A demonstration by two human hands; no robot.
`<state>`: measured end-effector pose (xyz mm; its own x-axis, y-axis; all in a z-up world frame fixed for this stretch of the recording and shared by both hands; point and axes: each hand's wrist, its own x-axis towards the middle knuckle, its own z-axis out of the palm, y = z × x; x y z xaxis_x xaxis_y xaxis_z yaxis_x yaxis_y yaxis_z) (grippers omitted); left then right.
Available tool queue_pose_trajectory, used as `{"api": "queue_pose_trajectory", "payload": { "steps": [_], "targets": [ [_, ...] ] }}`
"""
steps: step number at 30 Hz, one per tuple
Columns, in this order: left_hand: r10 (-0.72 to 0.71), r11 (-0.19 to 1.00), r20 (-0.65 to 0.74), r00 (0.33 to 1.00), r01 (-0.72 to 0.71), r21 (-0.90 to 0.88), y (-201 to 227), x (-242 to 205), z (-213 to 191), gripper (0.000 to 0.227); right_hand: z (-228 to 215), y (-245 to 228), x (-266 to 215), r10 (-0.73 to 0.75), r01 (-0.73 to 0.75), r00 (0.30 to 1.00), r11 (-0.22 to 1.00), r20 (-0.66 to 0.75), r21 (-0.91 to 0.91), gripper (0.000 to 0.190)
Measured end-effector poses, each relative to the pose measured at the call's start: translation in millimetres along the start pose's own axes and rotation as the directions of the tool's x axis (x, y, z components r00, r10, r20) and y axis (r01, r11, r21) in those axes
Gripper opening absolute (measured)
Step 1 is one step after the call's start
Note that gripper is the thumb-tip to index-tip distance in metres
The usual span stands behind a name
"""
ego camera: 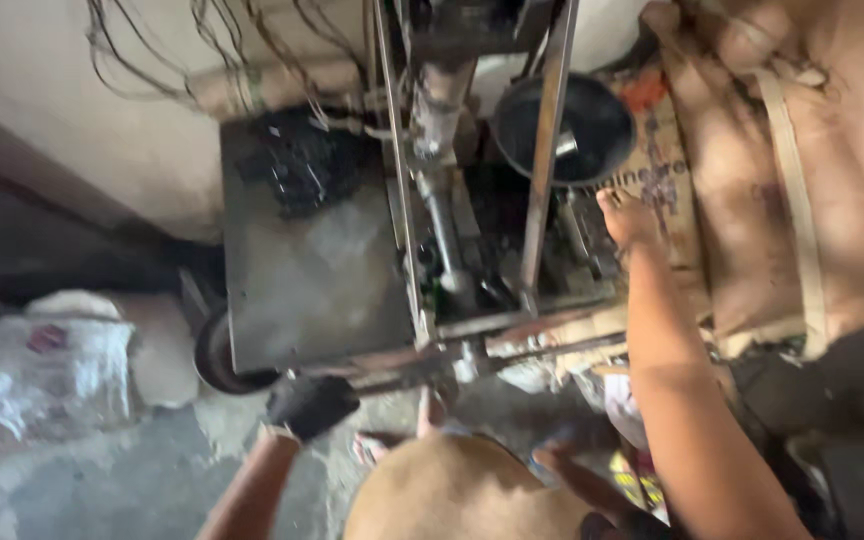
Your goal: The person operates a manual press machine by placing small metal rings into a mold, pulling a lever to activate the press, and removing the formed parts. The person repeats this cycle multiple times, collecting the finished metal pieces on the machine table.
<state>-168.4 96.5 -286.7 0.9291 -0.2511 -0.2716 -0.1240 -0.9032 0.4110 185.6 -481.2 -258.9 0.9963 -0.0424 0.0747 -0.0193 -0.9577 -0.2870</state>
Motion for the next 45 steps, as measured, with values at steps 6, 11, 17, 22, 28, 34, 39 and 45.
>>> {"api": "queue_pose_trajectory", "payload": {
  "steps": [6, 11, 17, 22, 28, 34, 39, 45],
  "targets": [
    [-0.031, 0.999, 0.121, 0.992, 0.028, 0.021, -8.3, 2.7, -7.7, 0.037, -1.1, 46.0, -63.1, -0.023, 0.063, 0.970, 0.985, 0.242, -0.161, 0.043],
    [-0.105, 0.994, 0.054, 0.993, 0.105, -0.009, 7.6, -2.3, -27.7, 0.039, 14.3, 55.3, -116.7, 0.216, -0.179, 0.975, 0.894, -0.044, 0.411, 0.036],
    [-0.141, 0.989, -0.035, 0.989, 0.142, 0.035, 19.2, -4.4, -32.8, 0.037, -6.3, 42.1, -118.5, 0.269, -0.267, 0.963, 0.946, 0.014, 0.183, 0.030],
    [-0.135, 0.986, -0.017, 0.991, 0.136, 0.093, 16.6, -2.2, -26.7, 0.031, -1.4, -26.5, -31.9, -0.049, 0.004, 0.997, 0.779, 0.055, 0.627, 0.023],
    [-0.065, 0.998, -0.087, 0.994, 0.064, -0.011, 10.9, -1.7, -23.3, 0.023, 86.5, -167.8, 60.0, -0.320, 0.081, 0.943, 0.493, 0.094, 0.866, 0.031],
    [-0.299, 0.953, 0.029, 0.954, 0.300, -0.032, 22.7, -4.5, -27.8, 0.020, 90.7, -245.2, 77.4, -0.566, 0.536, 0.820, 0.700, -0.091, 0.473, 0.029],
    [-0.279, 0.956, 0.039, 0.960, 0.281, -0.080, 19.5, -3.7, -34.2, 0.035, 33.6, -246.1, 55.2, -0.530, 0.507, 0.847, 0.779, -0.044, 0.368, 0.022],
    [-0.168, 0.980, 0.071, 0.983, 0.175, -0.096, 6.5, -5.6, -27.0, 0.030, -22.7, -152.2, 75.1, -0.184, 0.494, 0.826, 0.692, -0.533, 0.527, 0.024]
  ]
}}
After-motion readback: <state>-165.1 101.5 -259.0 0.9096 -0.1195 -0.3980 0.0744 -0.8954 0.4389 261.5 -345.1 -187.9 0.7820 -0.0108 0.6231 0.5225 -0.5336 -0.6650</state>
